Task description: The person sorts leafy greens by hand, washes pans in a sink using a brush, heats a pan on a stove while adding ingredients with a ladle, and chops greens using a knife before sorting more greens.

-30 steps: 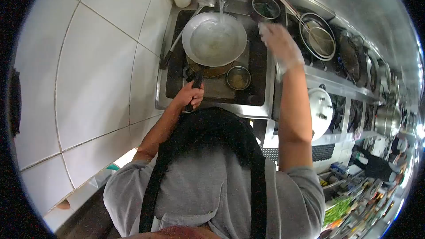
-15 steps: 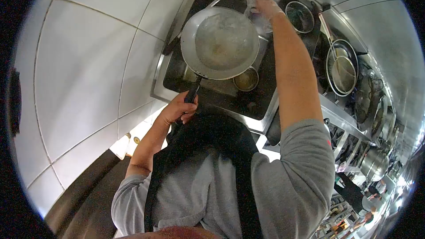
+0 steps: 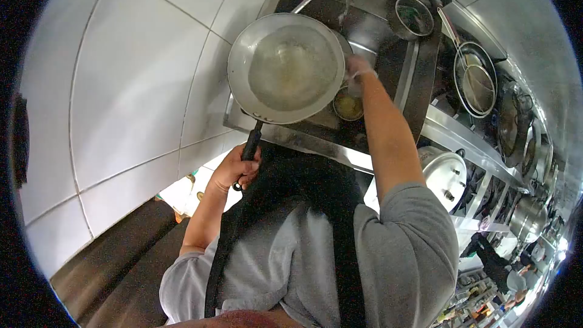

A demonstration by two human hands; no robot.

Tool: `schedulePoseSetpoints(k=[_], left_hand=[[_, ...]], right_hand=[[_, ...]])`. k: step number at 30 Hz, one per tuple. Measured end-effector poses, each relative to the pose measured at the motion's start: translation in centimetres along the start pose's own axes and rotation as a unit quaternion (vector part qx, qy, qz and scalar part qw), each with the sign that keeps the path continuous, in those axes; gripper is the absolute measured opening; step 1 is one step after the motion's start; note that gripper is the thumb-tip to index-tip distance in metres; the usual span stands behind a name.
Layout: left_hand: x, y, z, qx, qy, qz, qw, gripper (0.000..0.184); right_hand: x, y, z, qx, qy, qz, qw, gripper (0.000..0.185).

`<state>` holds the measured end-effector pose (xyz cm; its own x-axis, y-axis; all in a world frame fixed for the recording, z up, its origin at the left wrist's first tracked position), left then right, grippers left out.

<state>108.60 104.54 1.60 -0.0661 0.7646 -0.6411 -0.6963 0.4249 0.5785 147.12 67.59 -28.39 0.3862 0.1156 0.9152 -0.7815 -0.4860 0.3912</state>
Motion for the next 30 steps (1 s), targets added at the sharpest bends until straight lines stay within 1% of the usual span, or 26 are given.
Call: schedulePoseSetpoints(k=[4, 5, 7, 9, 11, 13, 15, 17, 18, 19, 21, 22, 23, 24, 25, 26, 27, 29, 30], left_hand=[[-2.0, 3.9, -0.9, 0.004, 0.025, 0.050, 0.998, 0.025], [-2.4, 4.6, -1.2, -0.005, 0.025, 0.058, 0.998, 0.025], [-3.8, 5.7, -1.3, -0.031, 0.033, 0.034, 0.998, 0.027], [-5.2, 7.0, -1.0, -0.023, 0.015, 0.052, 0.998, 0.029], [-6.4, 8.2, -0.8, -0.020, 0.057, 0.057, 0.997, 0.031], [-7.4, 9.5, 0.2, -0.017, 0.053, 0.075, 0.996, 0.032], [-7.8, 10.5, 0.9, -0.010, 0.054, 0.080, 0.995, 0.032], [-7.8, 11.5, 1.2, -0.018, 0.057, 0.084, 0.995, 0.032], [-7.5, 11.9, 1.5, -0.016, 0.035, 0.084, 0.996, 0.031], [-7.4, 12.3, 1.7, -0.005, 0.025, 0.067, 0.997, 0.031], [-6.8, 12.5, 2.5, -0.015, -0.010, 0.055, 0.998, 0.030], [-5.7, 12.3, 2.4, -0.005, -0.011, 0.009, 1.000, 0.030], [-5.8, 12.3, 2.8, -0.004, -0.035, -0.008, 0.999, 0.029], [-5.6, 12.0, 3.0, 0.005, -0.079, -0.019, 0.997, 0.029], [-5.5, 11.8, 3.1, 0.008, -0.122, -0.032, 0.992, 0.029], [-6.0, 11.9, 3.2, 0.000, -0.120, -0.048, 0.992, 0.028], [-6.0, 11.8, 3.1, -0.001, -0.129, -0.068, 0.989, 0.026], [-7.0, 12.1, 3.1, 0.025, -0.160, -0.080, 0.983, 0.025], [-6.8, 12.0, 2.6, 0.023, -0.151, -0.130, 0.980, 0.026]], right_hand=[[0.1, 3.5, -11.3, 0.027, -0.087, 0.025, 0.996, 0.026], [-0.1, 3.2, -13.9, 0.034, -0.105, 0.040, 0.993, 0.026], [-0.1, 1.4, -18.8, 0.040, -0.135, 0.070, 0.988, 0.026], [-0.2, -1.6, -22.6, 0.018, -0.149, 0.087, 0.985, 0.025], [-0.6, -4.0, -24.5, -0.029, -0.149, 0.081, 0.985, 0.025], [-0.9, -6.0, -24.9, -0.071, -0.159, 0.070, 0.982, 0.025], [-0.4, -6.9, -25.0, -0.093, -0.180, 0.076, 0.976, 0.025], [0.4, -6.1, -25.8, -0.096, -0.208, 0.108, 0.967, 0.025], [0.8, -4.7, -26.5, -0.089, -0.231, 0.138, 0.959, 0.025], [1.8, -2.6, -27.4, -0.070, -0.255, 0.184, 0.947, 0.025], [4.1, 3.6, -29.3, -0.023, -0.299, 0.292, 0.908, 0.025], [5.1, 8.2, -30.0, 0.003, -0.303, 0.347, 0.888, 0.024], [6.1, 13.1, -30.5, 0.018, -0.291, 0.393, 0.872, 0.024], [7.1, 18.5, -30.9, 0.014, -0.276, 0.419, 0.865, 0.024], [7.7, 23.5, -31.1, -0.030, -0.284, 0.405, 0.869, 0.024], [8.0, 28.6, -30.9, -0.161, -0.371, 0.307, 0.861, 0.023], [8.8, 33.8, -31.7, -0.279, -0.460, 0.208, 0.817, 0.022], [8.9, 43.4, -33.7, -0.337, -0.360, 0.168, 0.853, 0.022], [7.6, 47.5, -34.8, -0.358, -0.331, 0.142, 0.861, 0.022]])
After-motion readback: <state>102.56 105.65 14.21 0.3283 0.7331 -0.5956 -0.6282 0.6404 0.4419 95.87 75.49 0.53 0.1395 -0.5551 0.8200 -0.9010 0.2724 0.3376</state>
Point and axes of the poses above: each hand's wrist, its own y-axis away from the middle knuckle, its own x-axis out of the back of the hand, z = x × y, the point moved 3 cm from there along -y, towards the middle knuckle, and after that the axes turned 9 degrees about y, right-handed, at the moved point
